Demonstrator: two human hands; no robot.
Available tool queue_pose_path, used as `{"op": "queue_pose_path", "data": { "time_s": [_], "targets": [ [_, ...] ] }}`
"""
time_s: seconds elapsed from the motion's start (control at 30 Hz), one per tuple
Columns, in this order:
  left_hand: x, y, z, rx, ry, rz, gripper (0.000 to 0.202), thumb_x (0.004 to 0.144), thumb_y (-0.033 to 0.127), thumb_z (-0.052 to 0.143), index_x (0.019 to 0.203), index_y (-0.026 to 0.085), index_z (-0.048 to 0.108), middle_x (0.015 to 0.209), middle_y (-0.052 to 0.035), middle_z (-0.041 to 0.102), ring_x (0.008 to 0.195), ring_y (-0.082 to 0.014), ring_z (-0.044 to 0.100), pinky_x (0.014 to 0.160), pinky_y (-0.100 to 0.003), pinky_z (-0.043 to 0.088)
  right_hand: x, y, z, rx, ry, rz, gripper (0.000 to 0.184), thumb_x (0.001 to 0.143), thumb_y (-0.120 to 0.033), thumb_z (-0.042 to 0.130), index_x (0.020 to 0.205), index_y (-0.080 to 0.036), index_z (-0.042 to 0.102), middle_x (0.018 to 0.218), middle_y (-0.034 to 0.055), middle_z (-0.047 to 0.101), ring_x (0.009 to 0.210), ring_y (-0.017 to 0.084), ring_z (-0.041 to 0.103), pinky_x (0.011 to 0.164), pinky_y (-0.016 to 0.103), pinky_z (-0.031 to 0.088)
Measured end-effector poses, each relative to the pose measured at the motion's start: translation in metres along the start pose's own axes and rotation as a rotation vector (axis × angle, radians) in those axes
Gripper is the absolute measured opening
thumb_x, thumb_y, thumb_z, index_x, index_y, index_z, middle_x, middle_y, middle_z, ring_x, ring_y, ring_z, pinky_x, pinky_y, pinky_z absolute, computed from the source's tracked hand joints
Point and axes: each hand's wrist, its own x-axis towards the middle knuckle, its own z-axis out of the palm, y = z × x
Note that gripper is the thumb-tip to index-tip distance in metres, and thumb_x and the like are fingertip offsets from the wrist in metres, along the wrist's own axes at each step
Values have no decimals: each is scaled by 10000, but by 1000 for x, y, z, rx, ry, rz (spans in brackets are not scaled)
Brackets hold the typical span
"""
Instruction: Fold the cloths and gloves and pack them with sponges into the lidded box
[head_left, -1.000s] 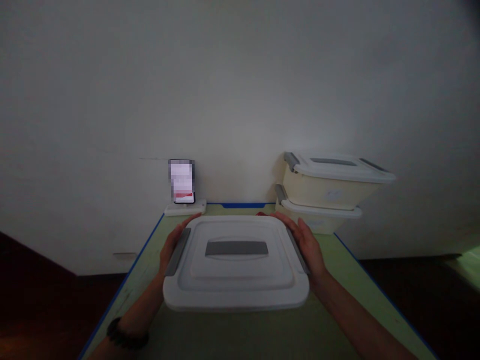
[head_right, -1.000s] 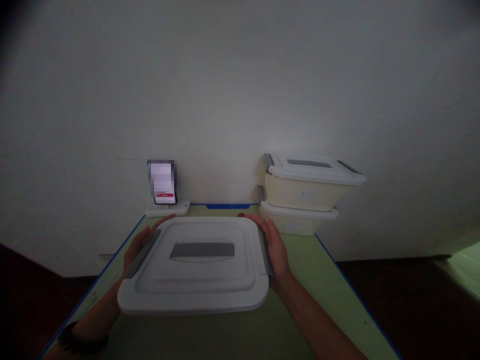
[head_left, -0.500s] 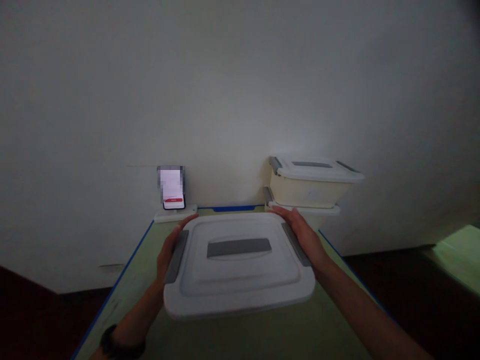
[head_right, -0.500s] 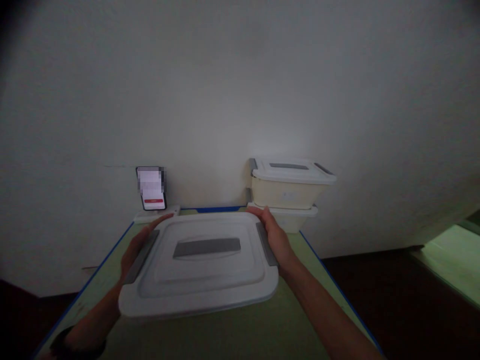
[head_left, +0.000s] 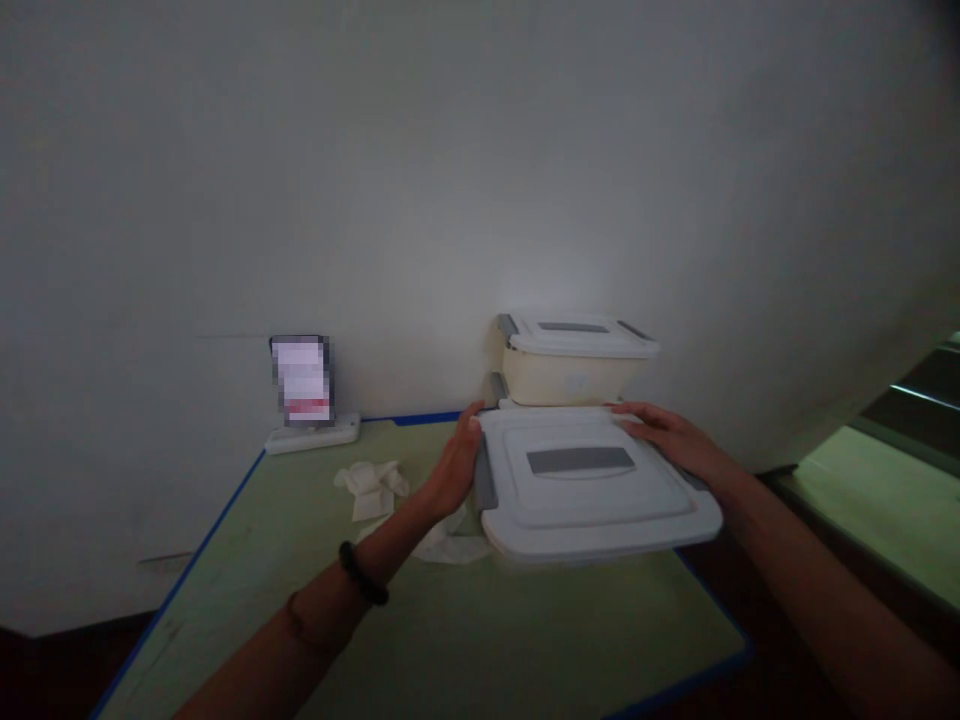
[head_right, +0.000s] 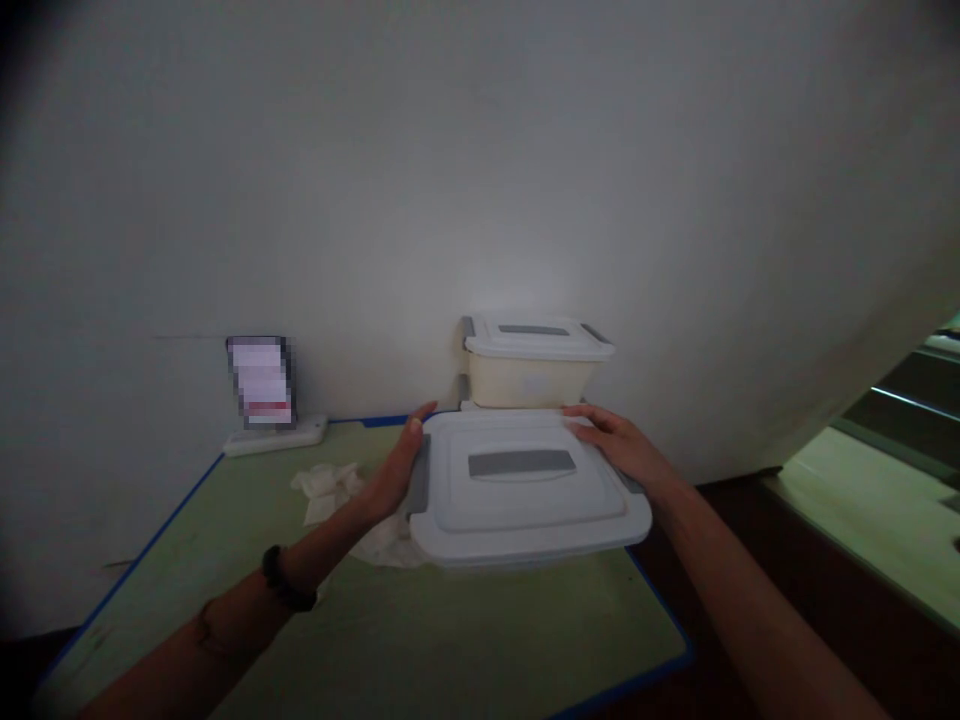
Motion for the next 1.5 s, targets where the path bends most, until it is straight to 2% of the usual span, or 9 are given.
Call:
{"op": "queue_pose_path", "data": {
  "time_s": [0.17, 0.27, 0.4, 0.57, 0.63, 0.93, 1.2, 1.3, 1.5],
  "targets": [
    [7, -16, 7, 241, -183, 112, 445, 883, 420, 257, 1188, 179, 473, 1204, -96, 535, 1157, -224, 435, 1000, -392, 278, 6, 33, -10, -69, -19, -45, 209, 647, -333, 641, 835, -243, 661, 755, 5, 661, 653, 203, 577, 707, 406, 442],
    [11, -21, -9, 484, -67, 172, 417, 894, 365, 214, 1056, 166, 543, 964, -95, 618, 930, -215, 561, 867, -386, 405, 7, 31, -6, -116, -4, -134, 160, 621, -296, 661, 771, -243, 660, 814, 16, 644, 796, 232, 560, 848, 431, 380],
    [20, -30, -33, 603, -12, 210, 308, 817, 317, 425, 1041, 144, 545, 1071, -136, 528, 1028, -250, 483, 919, -430, 350, 4, 12, 15, -296, 30, -343, 112, 653, -285, 635, 759, -252, 647, 856, 35, 603, 921, 255, 508, 935, 450, 298],
    [24, -49, -45, 831, -296, 308, 486, 699, 242, 588, 1172, 227, 481, 1252, -103, 461, 1172, -250, 391, 990, -440, 274, -6, 0, 56, -580, -146, -579, 161, 785, -314, 504, 886, -250, 611, 911, 65, 560, 926, 240, 507, 877, 439, 371],
    [23, -57, -46, 939, -327, 332, 510, 715, 241, 576, 1206, 225, 442, 1283, -100, 443, 1212, -250, 349, 1001, -447, 254, -9, -1, 66, -651, -151, -600, 197, 811, -327, 467, 940, -245, 592, 960, 78, 537, 963, 245, 490, 891, 445, 366],
    [29, -66, -56, 1133, -182, 364, 505, 706, 307, 581, 1183, 178, 477, 1137, -157, 498, 1101, -321, 420, 918, -469, 325, -15, -4, 77, -741, -153, -609, 246, 835, -341, 418, 1017, -224, 534, 1031, 107, 500, 1017, 269, 453, 872, 462, 377],
    [27, -63, -88, 1191, 37, 292, 500, 674, 187, 507, 1156, 63, 460, 1231, -242, 451, 1241, -407, 254, 999, -586, 61, -6, -1, 68, -822, -123, -603, 260, 830, -350, 433, 1020, -202, 530, 1034, 112, 500, 1015, 252, 465, 893, 421, 380],
    [26, -43, -72, 1033, 6, 285, 551, 672, 169, 486, 1209, 69, 414, 1290, -212, 416, 1291, -360, 176, 1025, -561, 60, -2, 2, 61, -841, -86, -600, 257, 830, -341, 435, 1010, -187, 533, 1035, 116, 506, 1017, 247, 468, 885, 412, 388],
    [36, -9, 7, 519, -188, 119, 573, 834, 394, 367, 1332, 155, 215, 1412, -144, 265, 1297, -245, 236, 1047, -455, 193, -1, 5, 51, -917, 25, -538, 259, 828, -339, 436, 987, -161, 539, 998, 121, 519, 970, 244, 498, 859, 410, 406]
  ]
}}
